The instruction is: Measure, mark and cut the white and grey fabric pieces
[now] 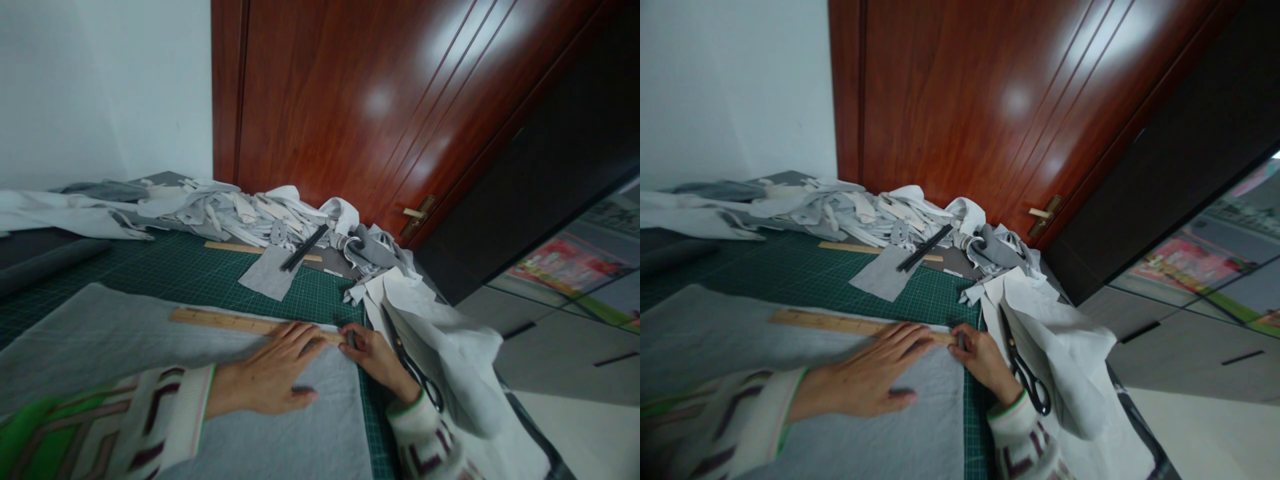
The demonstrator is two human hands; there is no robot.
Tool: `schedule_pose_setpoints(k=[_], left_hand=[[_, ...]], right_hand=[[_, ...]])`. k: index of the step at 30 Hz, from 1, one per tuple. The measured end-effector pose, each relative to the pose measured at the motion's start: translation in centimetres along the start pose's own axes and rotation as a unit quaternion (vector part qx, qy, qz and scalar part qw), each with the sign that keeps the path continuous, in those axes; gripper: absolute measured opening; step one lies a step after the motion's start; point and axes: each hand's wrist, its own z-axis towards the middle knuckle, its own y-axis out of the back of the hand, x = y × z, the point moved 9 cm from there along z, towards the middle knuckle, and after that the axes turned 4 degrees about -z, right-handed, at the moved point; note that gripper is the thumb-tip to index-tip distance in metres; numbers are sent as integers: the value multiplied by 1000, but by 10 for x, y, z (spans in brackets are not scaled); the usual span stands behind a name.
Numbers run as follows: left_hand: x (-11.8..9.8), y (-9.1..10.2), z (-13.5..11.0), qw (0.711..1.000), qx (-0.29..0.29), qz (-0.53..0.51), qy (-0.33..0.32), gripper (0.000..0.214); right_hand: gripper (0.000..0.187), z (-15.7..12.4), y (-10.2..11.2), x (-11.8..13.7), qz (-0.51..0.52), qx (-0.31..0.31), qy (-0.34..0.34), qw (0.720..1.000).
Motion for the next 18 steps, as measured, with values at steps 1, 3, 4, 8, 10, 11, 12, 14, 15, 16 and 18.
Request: schedule_pose_setpoints(k=[1, 3, 4, 8, 10, 11, 12, 14, 15, 16, 18], left_hand=[[0, -1, 0, 1000, 4, -1, 0, 76], [1, -5, -1, 1000, 18, -2, 2, 77], [2, -8, -2, 1000, 26, -2, 5, 77], [5, -13, -3, 1000, 23, -12, 4, 77], [5, -13, -3, 1000, 12, -17, -1, 77], [6, -14, -3, 1000, 12, -18, -1, 77], [6, -15, -4, 1000, 15, -19, 0, 76], [7, -17, -4, 999, 24, -24, 2, 75], [7, -17, -5, 999, 26, -27, 2, 74], [7, -16, -5, 999, 25, -31, 3, 74], [6, -14, -5, 999, 21, -37, 4, 74]], right_hand=[[19, 0, 0, 0, 2, -2, -3, 1000], [18, 0, 0, 0, 6, -2, -6, 1000], [17, 1, 0, 0, 8, 0, -8, 1000], [17, 2, 0, -2, 16, 1, -20, 1000], [22, 1, 2, -6, 37, 3, -35, 999], [25, 0, 5, -9, 54, 4, -46, 997], [27, -2, 7, -13, 73, 9, -59, 996], [25, -6, 12, -19, 108, 21, -84, 990], [22, -9, 14, -22, 121, 28, -93, 988], [19, -11, 16, -24, 134, 34, -98, 986], [16, -16, 16, -27, 170, 43, -109, 978]])
